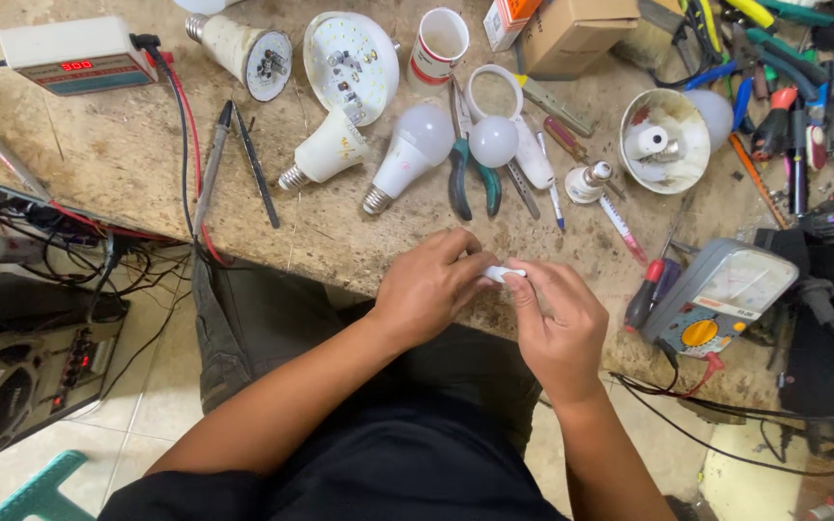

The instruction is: Repairing LED light bulbs by applying sealant and assembling the diffusers

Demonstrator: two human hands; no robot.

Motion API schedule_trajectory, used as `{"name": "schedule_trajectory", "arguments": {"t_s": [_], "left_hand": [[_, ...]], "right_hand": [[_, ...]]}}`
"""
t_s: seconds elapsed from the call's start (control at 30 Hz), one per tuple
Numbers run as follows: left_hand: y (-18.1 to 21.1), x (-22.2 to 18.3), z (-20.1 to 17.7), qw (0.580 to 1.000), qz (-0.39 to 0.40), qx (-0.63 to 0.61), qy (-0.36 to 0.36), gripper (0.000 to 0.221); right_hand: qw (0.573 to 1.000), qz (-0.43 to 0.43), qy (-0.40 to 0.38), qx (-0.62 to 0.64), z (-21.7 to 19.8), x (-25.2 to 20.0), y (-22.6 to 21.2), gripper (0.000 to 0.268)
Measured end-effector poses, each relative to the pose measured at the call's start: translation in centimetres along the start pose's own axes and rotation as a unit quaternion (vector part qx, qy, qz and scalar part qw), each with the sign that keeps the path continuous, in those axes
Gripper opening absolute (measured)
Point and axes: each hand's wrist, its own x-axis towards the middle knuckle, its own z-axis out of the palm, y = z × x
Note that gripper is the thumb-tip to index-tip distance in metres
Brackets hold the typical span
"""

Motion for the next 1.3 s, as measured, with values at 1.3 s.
{"name": "schedule_trajectory", "arguments": {"t_s": [1.3], "left_hand": [[-0.2, 0.0, 0.4, 0.999, -0.017, 0.033, -0.028, 0.021]], "right_hand": [[0.986, 0.121, 0.108, 0.049, 3.0, -0.7, -1.4, 0.015]]}}
